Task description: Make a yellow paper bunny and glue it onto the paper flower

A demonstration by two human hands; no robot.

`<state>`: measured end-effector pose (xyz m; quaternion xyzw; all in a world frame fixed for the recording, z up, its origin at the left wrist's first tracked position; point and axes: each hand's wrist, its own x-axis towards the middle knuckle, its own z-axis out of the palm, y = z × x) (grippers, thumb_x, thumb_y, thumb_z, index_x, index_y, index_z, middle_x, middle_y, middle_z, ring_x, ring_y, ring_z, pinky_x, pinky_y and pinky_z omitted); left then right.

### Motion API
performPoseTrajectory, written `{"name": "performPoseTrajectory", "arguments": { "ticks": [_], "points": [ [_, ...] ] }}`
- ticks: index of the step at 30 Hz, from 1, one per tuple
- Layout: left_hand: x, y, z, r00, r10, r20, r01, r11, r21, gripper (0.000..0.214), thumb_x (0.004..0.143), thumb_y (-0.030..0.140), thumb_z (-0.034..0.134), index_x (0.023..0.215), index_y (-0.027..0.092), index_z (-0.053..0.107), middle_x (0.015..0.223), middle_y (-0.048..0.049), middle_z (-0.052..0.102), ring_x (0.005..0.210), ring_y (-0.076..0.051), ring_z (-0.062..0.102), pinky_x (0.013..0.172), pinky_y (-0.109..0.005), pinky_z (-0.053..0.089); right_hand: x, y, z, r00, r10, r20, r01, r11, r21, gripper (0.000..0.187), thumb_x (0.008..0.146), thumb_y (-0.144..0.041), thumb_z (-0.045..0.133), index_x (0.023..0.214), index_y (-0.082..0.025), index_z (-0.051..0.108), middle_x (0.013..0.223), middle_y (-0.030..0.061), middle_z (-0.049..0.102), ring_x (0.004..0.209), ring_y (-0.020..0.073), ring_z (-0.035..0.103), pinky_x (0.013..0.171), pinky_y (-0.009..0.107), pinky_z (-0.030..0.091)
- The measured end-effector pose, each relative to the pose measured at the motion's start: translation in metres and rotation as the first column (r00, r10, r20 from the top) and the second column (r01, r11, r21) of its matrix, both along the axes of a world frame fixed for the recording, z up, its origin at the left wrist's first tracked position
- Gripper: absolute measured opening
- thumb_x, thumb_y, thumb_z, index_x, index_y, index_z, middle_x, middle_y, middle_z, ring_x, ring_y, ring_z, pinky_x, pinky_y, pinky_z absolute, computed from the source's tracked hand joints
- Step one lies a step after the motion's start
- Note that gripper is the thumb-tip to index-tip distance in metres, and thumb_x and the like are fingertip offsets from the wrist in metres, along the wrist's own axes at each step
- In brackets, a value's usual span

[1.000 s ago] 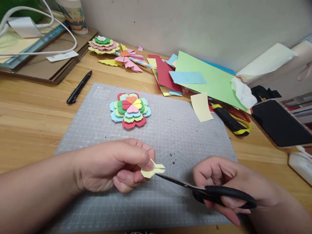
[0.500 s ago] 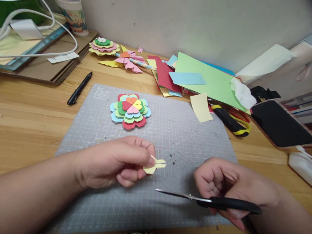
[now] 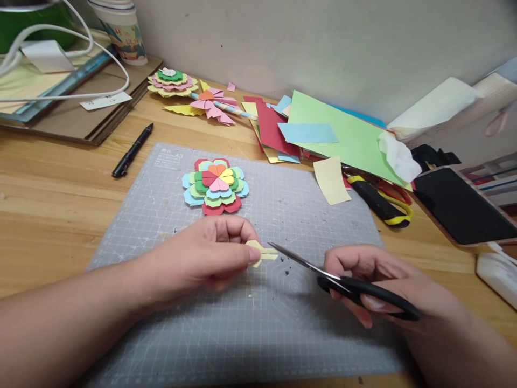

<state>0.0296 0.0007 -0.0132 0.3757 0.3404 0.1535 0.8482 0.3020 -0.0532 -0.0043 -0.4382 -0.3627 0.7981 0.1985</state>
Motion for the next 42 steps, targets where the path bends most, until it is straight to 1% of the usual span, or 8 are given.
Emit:
{"name": "performPoseTrajectory", "arguments": {
  "ticks": [3, 7, 14, 20, 24, 28, 33, 42],
  "points": [
    [0.0, 0.001, 0.0, 1.0, -0.015, -0.021, 0.015, 1.0, 0.021, 0.021, 0.08, 0.033, 0.069, 0.073, 0.018, 0.056, 0.048, 0.0097, 0.038, 0.04, -0.003, 0.024, 0.037, -0.013, 0.022, 0.003, 0.0, 0.0, 0.999, 0.019, 0.035, -0.018, 1.0, -0.017, 0.031, 0.066, -0.036, 0.081, 0.074, -0.013, 0.062, 0.054, -0.0024, 0.057, 0.043, 0.0041, 0.047, 0.04, 0.012, 0.029],
    [0.0, 0.001, 0.003, 0.994, -0.029, -0.108, 0.041, 0.993, 0.114, 0.021, 0.078, 0.032, 0.069, 0.07, 0.017, 0.055, 0.05, 0.0086, 0.041, 0.042, -0.004, 0.028, 0.038, -0.014, 0.021, 0.004, -0.001, -0.001, 0.998, 0.049, 0.038, -0.048, 0.998, -0.041, 0.034, 0.065, -0.039, 0.081, 0.073, -0.013, 0.059, 0.056, -0.002, 0.057, 0.043, 0.005, 0.046, 0.039, 0.014, 0.031],
    [0.003, -0.001, 0.008, 0.984, -0.036, -0.176, 0.07, 0.979, 0.189, 0.023, 0.07, 0.027, 0.071, 0.063, 0.017, 0.052, 0.053, 0.0072, 0.045, 0.047, -0.004, 0.031, 0.042, -0.016, 0.022, 0.005, -0.004, -0.001, 0.995, 0.101, 0.015, -0.1, 0.995, -0.029, 0.036, 0.073, -0.044, 0.076, 0.078, -0.014, 0.058, 0.057, -0.0022, 0.055, 0.046, 0.0054, 0.045, 0.043, 0.015, 0.035],
    [0.006, 0.0, 0.008, 0.978, -0.057, -0.202, 0.093, 0.98, 0.173, 0.022, 0.066, 0.026, 0.072, 0.061, 0.017, 0.052, 0.049, 0.008, 0.043, 0.044, -0.005, 0.029, 0.04, -0.016, 0.02, 0.003, -0.005, 0.004, 0.986, 0.14, 0.091, -0.139, 0.99, -0.025, 0.03, 0.078, -0.039, 0.073, 0.077, -0.015, 0.056, 0.056, -0.0031, 0.053, 0.045, 0.0049, 0.043, 0.041, 0.014, 0.032],
    [0.005, 0.0, 0.007, 0.977, -0.079, -0.198, 0.11, 0.982, 0.153, 0.019, 0.066, 0.025, 0.07, 0.061, 0.017, 0.053, 0.047, 0.0085, 0.044, 0.042, -0.004, 0.029, 0.039, -0.016, 0.021, 0.001, -0.005, 0.009, 0.977, 0.153, 0.151, -0.147, 0.988, -0.05, 0.032, 0.077, -0.04, 0.074, 0.074, -0.015, 0.055, 0.054, -0.0031, 0.053, 0.045, 0.0043, 0.041, 0.04, 0.014, 0.028],
    [0.005, 0.0, 0.008, 0.977, -0.099, -0.189, 0.125, 0.984, 0.13, 0.018, 0.068, 0.025, 0.068, 0.061, 0.018, 0.053, 0.043, 0.0096, 0.042, 0.038, -0.004, 0.029, 0.036, -0.015, 0.02, 0.002, -0.006, 0.01, 0.973, 0.169, 0.156, -0.163, 0.985, -0.051, 0.032, 0.077, -0.04, 0.074, 0.074, -0.015, 0.054, 0.054, -0.0034, 0.053, 0.045, 0.0043, 0.041, 0.04, 0.014, 0.028],
    [0.004, 0.001, 0.008, 0.979, -0.111, -0.17, 0.123, 0.991, 0.058, 0.024, 0.067, 0.029, 0.074, 0.063, 0.018, 0.053, 0.044, 0.0099, 0.042, 0.037, -0.003, 0.028, 0.034, -0.014, 0.02, 0.003, -0.005, 0.011, 0.971, 0.173, 0.167, -0.166, 0.985, -0.056, 0.032, 0.077, -0.04, 0.074, 0.074, -0.015, 0.054, 0.055, -0.0037, 0.052, 0.046, 0.0045, 0.042, 0.041, 0.014, 0.029],
    [0.004, 0.001, 0.006, 0.982, -0.106, -0.153, 0.113, 0.993, 0.037, 0.025, 0.068, 0.029, 0.075, 0.064, 0.017, 0.054, 0.043, 0.0098, 0.043, 0.036, -0.002, 0.028, 0.033, -0.012, 0.02, 0.003, -0.006, 0.009, 0.976, 0.163, 0.143, -0.155, 0.986, -0.064, 0.028, 0.077, -0.036, 0.075, 0.074, -0.016, 0.056, 0.055, -0.0041, 0.053, 0.045, 0.0034, 0.041, 0.042, 0.012, 0.03]
  ]
}}
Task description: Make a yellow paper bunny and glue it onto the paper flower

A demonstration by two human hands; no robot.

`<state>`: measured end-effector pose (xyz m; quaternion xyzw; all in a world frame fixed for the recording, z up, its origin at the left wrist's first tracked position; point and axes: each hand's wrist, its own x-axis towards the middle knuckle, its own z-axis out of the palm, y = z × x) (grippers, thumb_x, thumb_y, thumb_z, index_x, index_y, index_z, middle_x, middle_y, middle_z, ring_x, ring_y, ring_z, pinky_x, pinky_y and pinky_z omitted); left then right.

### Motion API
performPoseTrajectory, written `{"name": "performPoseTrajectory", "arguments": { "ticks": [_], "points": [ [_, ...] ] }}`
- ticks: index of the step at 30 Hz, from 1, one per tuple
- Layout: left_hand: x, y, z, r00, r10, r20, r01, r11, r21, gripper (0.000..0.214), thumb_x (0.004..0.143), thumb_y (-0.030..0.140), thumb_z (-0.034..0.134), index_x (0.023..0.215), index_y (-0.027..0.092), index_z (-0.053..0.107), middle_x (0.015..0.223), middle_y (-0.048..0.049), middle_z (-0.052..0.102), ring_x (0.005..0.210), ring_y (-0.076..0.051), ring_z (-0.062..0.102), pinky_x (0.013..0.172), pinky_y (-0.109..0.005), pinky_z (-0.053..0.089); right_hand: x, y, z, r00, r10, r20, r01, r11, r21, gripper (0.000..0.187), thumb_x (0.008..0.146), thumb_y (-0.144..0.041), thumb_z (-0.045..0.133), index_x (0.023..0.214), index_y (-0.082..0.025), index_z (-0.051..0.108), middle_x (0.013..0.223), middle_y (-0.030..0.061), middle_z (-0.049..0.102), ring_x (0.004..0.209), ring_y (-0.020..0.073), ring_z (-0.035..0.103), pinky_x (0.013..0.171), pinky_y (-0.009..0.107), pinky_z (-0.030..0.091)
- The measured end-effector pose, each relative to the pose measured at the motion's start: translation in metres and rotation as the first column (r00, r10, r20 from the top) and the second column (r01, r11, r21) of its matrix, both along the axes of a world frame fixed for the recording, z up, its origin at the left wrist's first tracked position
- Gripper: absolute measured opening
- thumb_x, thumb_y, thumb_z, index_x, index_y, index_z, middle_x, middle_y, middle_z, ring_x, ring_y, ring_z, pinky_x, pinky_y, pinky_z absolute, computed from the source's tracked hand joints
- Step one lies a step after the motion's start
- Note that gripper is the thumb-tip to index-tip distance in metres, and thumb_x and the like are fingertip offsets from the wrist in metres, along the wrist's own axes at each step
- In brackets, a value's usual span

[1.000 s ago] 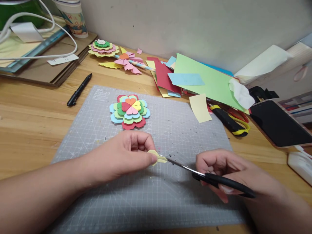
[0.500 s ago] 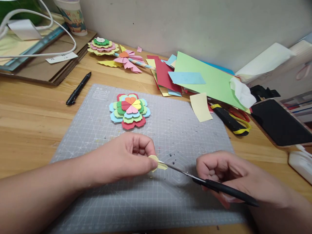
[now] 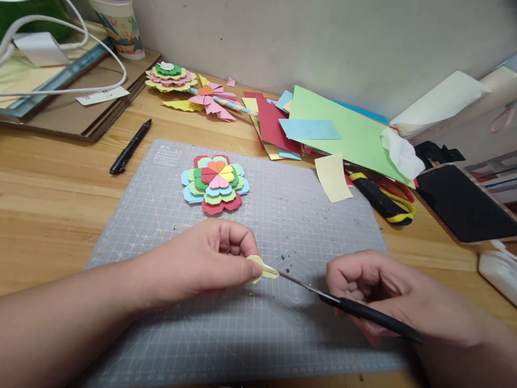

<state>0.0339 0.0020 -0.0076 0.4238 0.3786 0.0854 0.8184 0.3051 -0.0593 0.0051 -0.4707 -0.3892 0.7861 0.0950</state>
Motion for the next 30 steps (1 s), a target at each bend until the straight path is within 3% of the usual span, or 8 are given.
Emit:
{"name": "performPoseTrajectory", "arguments": {
  "ticks": [7, 19, 30],
  "points": [
    [-0.0015, -0.0005, 0.0014, 1.0, 0.001, -0.01, -0.001, 1.0, -0.024, 0.027, 0.068, 0.029, 0.076, 0.065, 0.017, 0.053, 0.045, 0.0102, 0.043, 0.036, -0.001, 0.028, 0.033, -0.011, 0.022, 0.0032, -0.0022, -0.0057, 0.999, -0.024, -0.034, 0.024, 1.0, -0.001, 0.025, 0.076, -0.035, 0.076, 0.075, -0.016, 0.059, 0.055, -0.0034, 0.056, 0.045, 0.0035, 0.042, 0.041, 0.011, 0.031],
    [-0.0055, -0.0005, -0.0037, 0.992, 0.052, 0.111, -0.05, 0.999, -0.016, 0.024, 0.074, 0.031, 0.076, 0.07, 0.016, 0.058, 0.053, 0.0081, 0.051, 0.039, 0.0, 0.033, 0.035, -0.009, 0.027, -0.0003, 0.001, -0.001, 1.0, -0.017, -0.003, 0.017, 0.999, 0.043, 0.03, 0.078, -0.036, 0.075, 0.075, -0.015, 0.054, 0.057, -0.0038, 0.054, 0.048, 0.0032, 0.042, 0.044, 0.012, 0.031],
    [-0.003, 0.0003, -0.0038, 0.995, 0.074, 0.066, -0.077, 0.996, 0.053, 0.02, 0.078, 0.03, 0.07, 0.069, 0.016, 0.059, 0.053, 0.0074, 0.051, 0.04, -0.001, 0.034, 0.035, -0.01, 0.024, -0.0057, -0.0023, -0.0025, 1.0, -0.019, 0.0, 0.019, 0.995, 0.095, 0.027, 0.082, -0.037, 0.07, 0.08, -0.015, 0.055, 0.061, -0.0031, 0.055, 0.051, 0.0043, 0.041, 0.046, 0.014, 0.029]
  ]
}}
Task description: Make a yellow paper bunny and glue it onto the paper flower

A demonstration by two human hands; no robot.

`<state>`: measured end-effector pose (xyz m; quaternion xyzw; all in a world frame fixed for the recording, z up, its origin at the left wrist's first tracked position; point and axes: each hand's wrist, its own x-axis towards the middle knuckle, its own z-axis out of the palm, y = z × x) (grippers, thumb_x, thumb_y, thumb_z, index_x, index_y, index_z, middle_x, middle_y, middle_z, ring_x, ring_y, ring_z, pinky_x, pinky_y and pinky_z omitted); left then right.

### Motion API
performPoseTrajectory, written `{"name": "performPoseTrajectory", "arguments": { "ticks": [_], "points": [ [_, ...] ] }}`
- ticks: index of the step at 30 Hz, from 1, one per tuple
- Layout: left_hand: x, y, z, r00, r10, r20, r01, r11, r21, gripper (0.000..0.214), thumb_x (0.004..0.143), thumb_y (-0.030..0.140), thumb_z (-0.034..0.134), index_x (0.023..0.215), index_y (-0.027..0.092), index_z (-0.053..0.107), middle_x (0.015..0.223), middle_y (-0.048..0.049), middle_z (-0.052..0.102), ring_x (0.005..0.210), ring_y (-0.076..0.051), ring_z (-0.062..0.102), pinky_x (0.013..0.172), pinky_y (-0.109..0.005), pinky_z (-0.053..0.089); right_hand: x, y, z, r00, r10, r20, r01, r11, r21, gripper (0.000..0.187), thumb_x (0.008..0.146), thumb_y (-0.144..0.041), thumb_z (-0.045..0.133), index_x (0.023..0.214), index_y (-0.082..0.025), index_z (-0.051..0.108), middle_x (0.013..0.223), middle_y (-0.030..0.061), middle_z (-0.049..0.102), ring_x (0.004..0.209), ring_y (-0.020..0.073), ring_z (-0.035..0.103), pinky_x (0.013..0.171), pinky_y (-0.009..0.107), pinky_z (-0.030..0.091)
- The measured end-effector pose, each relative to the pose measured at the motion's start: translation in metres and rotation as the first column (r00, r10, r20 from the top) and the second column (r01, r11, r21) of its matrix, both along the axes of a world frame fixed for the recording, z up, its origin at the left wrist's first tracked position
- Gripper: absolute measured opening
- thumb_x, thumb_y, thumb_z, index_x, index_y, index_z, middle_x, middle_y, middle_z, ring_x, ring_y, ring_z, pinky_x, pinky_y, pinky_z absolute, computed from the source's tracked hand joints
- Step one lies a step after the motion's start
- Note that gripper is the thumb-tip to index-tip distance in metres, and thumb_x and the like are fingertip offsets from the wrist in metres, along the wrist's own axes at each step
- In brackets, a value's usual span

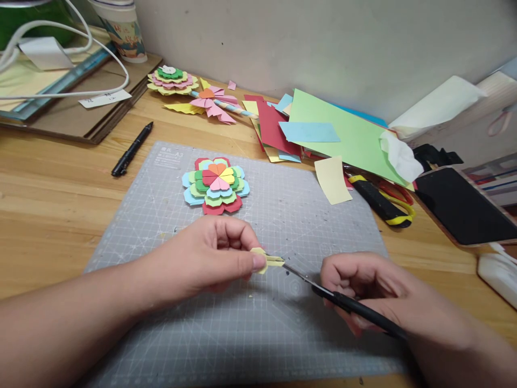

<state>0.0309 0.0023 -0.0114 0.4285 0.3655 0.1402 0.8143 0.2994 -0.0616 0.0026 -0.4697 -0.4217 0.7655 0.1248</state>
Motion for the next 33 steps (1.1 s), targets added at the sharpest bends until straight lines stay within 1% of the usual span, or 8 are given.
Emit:
{"name": "performPoseTrajectory", "arguments": {
  "ticks": [4, 12, 14, 20, 23, 26, 29, 33],
  "points": [
    [0.0, -0.001, 0.0, 1.0, 0.026, 0.001, -0.026, 1.0, 0.007, 0.021, 0.078, 0.031, 0.07, 0.069, 0.016, 0.058, 0.05, 0.0085, 0.048, 0.039, -0.001, 0.032, 0.035, -0.011, 0.024, -0.004, -0.002, -0.003, 0.999, -0.035, -0.02, 0.036, 0.999, 0.032, 0.027, 0.081, -0.038, 0.07, 0.08, -0.016, 0.055, 0.065, -0.0028, 0.056, 0.054, 0.0052, 0.04, 0.049, 0.016, 0.029],
    [0.002, -0.002, 0.003, 0.998, 0.068, -0.002, -0.068, 0.997, 0.032, 0.024, 0.076, 0.033, 0.072, 0.068, 0.016, 0.057, 0.048, 0.0087, 0.047, 0.039, -0.001, 0.032, 0.036, -0.01, 0.025, -0.007, -0.001, -0.013, 0.995, -0.056, -0.088, 0.055, 0.998, -0.01, 0.036, 0.073, -0.045, 0.074, 0.084, -0.016, 0.058, 0.067, -0.0008, 0.059, 0.055, 0.007, 0.043, 0.049, 0.018, 0.029],
    [0.002, -0.002, 0.002, 0.998, 0.068, -0.003, -0.067, 0.997, 0.022, 0.025, 0.076, 0.034, 0.072, 0.069, 0.016, 0.057, 0.049, 0.0087, 0.047, 0.039, -0.002, 0.032, 0.036, -0.011, 0.025, -0.007, -0.001, -0.012, 0.996, -0.044, -0.081, 0.044, 0.999, -0.008, 0.036, 0.074, -0.046, 0.073, 0.084, -0.016, 0.057, 0.067, -0.0011, 0.058, 0.055, 0.007, 0.041, 0.049, 0.018, 0.028],
    [0.001, -0.001, 0.0, 0.999, 0.04, -0.013, -0.04, 0.999, 0.014, 0.025, 0.078, 0.036, 0.071, 0.07, 0.016, 0.057, 0.051, 0.0076, 0.049, 0.039, -0.002, 0.034, 0.036, -0.012, 0.025, -0.011, 0.001, -0.004, 1.0, -0.004, 0.025, 0.004, 1.0, 0.012, 0.034, 0.078, -0.045, 0.071, 0.083, -0.017, 0.052, 0.07, -0.0013, 0.055, 0.057, 0.0078, 0.038, 0.05, 0.02, 0.027],
    [0.0, -0.001, -0.001, 0.999, 0.036, -0.028, -0.036, 0.999, 0.017, 0.025, 0.077, 0.036, 0.071, 0.071, 0.016, 0.057, 0.052, 0.007, 0.05, 0.039, -0.002, 0.036, 0.036, -0.013, 0.025, -0.011, 0.001, -0.003, 1.0, -0.016, 0.015, 0.016, 1.0, -0.001, 0.033, 0.079, -0.044, 0.071, 0.082, -0.017, 0.052, 0.069, -0.0018, 0.055, 0.058, 0.0076, 0.039, 0.052, 0.019, 0.028],
    [0.001, -0.001, -0.001, 0.999, 0.035, -0.04, -0.035, 0.999, 0.022, 0.025, 0.076, 0.035, 0.071, 0.07, 0.017, 0.056, 0.052, 0.0069, 0.051, 0.039, -0.003, 0.036, 0.035, -0.013, 0.025, -0.011, 0.001, -0.005, 0.999, -0.035, -0.019, 0.035, 0.999, -0.026, 0.032, 0.079, -0.043, 0.072, 0.083, -0.016, 0.054, 0.068, -0.0016, 0.056, 0.058, 0.0071, 0.043, 0.053, 0.019, 0.03],
    [0.002, 0.0, 0.0, 0.998, 0.031, -0.049, -0.03, 0.999, 0.031, 0.024, 0.077, 0.034, 0.07, 0.068, 0.017, 0.056, 0.05, 0.0073, 0.049, 0.038, -0.002, 0.035, 0.036, -0.013, 0.025, -0.01, 0.0, -0.006, 0.997, -0.052, -0.06, 0.049, 0.997, -0.054, 0.037, 0.075, -0.046, 0.075, 0.084, -0.015, 0.057, 0.067, -0.0013, 0.058, 0.055, 0.0059, 0.045, 0.05, 0.017, 0.031],
    [0.003, -0.001, 0.001, 0.997, 0.037, -0.06, -0.035, 0.999, 0.038, 0.024, 0.077, 0.034, 0.069, 0.067, 0.017, 0.055, 0.05, 0.007, 0.049, 0.038, -0.002, 0.035, 0.035, -0.013, 0.025, -0.009, 0.0, -0.009, 0.996, -0.05, -0.075, 0.045, 0.996, -0.079, 0.042, 0.071, -0.049, 0.077, 0.086, -0.014, 0.06, 0.066, 0.0, 0.061, 0.049, 0.0048, 0.044, 0.04, 0.014, 0.026]
  ]
}}
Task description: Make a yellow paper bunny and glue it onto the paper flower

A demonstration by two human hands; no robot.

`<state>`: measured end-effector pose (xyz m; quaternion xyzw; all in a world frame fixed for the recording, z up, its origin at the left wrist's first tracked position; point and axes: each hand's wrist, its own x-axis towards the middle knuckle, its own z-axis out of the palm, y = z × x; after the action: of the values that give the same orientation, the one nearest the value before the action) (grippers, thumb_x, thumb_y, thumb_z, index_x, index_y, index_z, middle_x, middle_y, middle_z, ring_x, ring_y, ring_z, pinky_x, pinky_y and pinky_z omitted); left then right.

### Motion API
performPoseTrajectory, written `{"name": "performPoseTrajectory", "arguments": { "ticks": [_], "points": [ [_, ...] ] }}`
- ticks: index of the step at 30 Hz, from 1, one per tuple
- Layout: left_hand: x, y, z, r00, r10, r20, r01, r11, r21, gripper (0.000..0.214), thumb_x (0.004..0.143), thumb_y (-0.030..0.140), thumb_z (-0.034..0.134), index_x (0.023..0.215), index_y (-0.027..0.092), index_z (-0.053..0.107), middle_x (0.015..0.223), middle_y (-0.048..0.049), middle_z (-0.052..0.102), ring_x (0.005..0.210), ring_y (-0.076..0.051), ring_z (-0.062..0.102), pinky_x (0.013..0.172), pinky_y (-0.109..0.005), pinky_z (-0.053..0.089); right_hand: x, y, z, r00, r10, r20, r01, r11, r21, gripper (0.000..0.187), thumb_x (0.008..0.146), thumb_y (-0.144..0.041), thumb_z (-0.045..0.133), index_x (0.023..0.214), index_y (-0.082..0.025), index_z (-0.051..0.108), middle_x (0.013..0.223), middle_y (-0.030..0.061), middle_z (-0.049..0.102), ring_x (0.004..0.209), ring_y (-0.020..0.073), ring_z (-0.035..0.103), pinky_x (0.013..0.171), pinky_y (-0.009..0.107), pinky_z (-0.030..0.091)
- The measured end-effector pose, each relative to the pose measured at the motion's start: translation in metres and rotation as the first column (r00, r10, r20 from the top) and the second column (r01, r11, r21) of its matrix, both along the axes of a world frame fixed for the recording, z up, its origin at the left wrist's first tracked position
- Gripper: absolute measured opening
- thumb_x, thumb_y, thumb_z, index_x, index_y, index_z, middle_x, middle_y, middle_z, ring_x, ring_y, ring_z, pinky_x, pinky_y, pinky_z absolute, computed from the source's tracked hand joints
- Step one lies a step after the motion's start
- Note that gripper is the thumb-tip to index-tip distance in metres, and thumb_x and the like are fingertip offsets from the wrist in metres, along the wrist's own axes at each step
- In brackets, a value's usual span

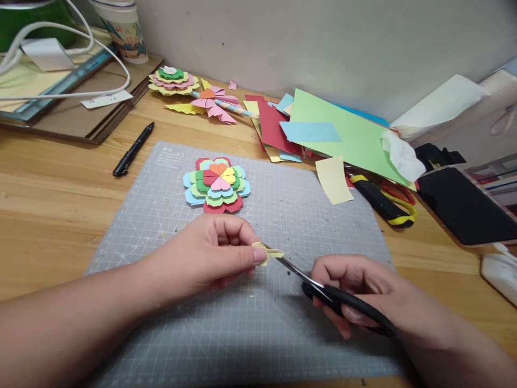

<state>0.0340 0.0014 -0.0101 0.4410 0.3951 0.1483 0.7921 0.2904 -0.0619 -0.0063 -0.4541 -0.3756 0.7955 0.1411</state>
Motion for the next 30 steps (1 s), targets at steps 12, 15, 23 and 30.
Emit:
{"name": "performPoseTrajectory", "arguments": {
  "ticks": [12, 15, 23, 30],
  "points": [
    [-0.0004, -0.0011, 0.0003, 1.0, 0.007, -0.031, -0.007, 1.0, 0.009, 0.025, 0.076, 0.034, 0.069, 0.066, 0.016, 0.054, 0.051, 0.006, 0.051, 0.037, -0.002, 0.036, 0.034, -0.012, 0.025, -0.0033, 0.0015, -0.0028, 0.993, -0.01, -0.12, 0.002, 0.998, -0.06, 0.043, 0.073, -0.051, 0.075, 0.086, -0.013, 0.061, 0.059, -0.0008, 0.061, 0.037, 0.0011, 0.031, 0.032, 0.012, 0.019],
    [-0.0006, -0.0014, 0.0004, 1.0, 0.009, -0.025, -0.009, 1.0, 0.005, 0.024, 0.076, 0.033, 0.069, 0.066, 0.016, 0.054, 0.05, 0.0065, 0.051, 0.037, -0.002, 0.036, 0.034, -0.011, 0.025, -0.0041, 0.0014, -0.0027, 0.998, 0.01, -0.056, -0.01, 1.0, -0.003, 0.044, 0.072, -0.052, 0.075, 0.086, -0.013, 0.06, 0.06, -0.0004, 0.06, 0.043, 0.0033, 0.038, 0.036, 0.012, 0.022],
    [0.0015, 0.0003, -0.0016, 1.0, 0.006, -0.027, -0.007, 1.0, -0.009, 0.022, 0.075, 0.031, 0.07, 0.067, 0.017, 0.055, 0.049, 0.0079, 0.051, 0.035, -0.002, 0.034, 0.033, -0.012, 0.024, -0.0052, 0.0001, -0.0069, 0.99, -0.013, -0.138, 0.012, 1.0, -0.008, 0.035, 0.077, -0.044, 0.073, 0.088, -0.013, 0.06, 0.058, -0.0035, 0.051, 0.044, 0.0035, 0.035, 0.036, 0.012, 0.021],
    [0.0012, -0.0011, -0.0009, 0.998, 0.0, -0.065, -0.001, 1.0, -0.017, 0.023, 0.074, 0.032, 0.07, 0.067, 0.017, 0.054, 0.049, 0.0073, 0.05, 0.036, -0.002, 0.034, 0.034, -0.013, 0.023, -0.0042, -0.0023, -0.0047, 0.998, -0.005, -0.057, 0.005, 1.0, -0.008, 0.039, 0.074, -0.047, 0.075, 0.089, -0.014, 0.059, 0.07, 0.0002, 0.059, 0.055, 0.0056, 0.047, 0.043, 0.014, 0.025]
  ]
}}
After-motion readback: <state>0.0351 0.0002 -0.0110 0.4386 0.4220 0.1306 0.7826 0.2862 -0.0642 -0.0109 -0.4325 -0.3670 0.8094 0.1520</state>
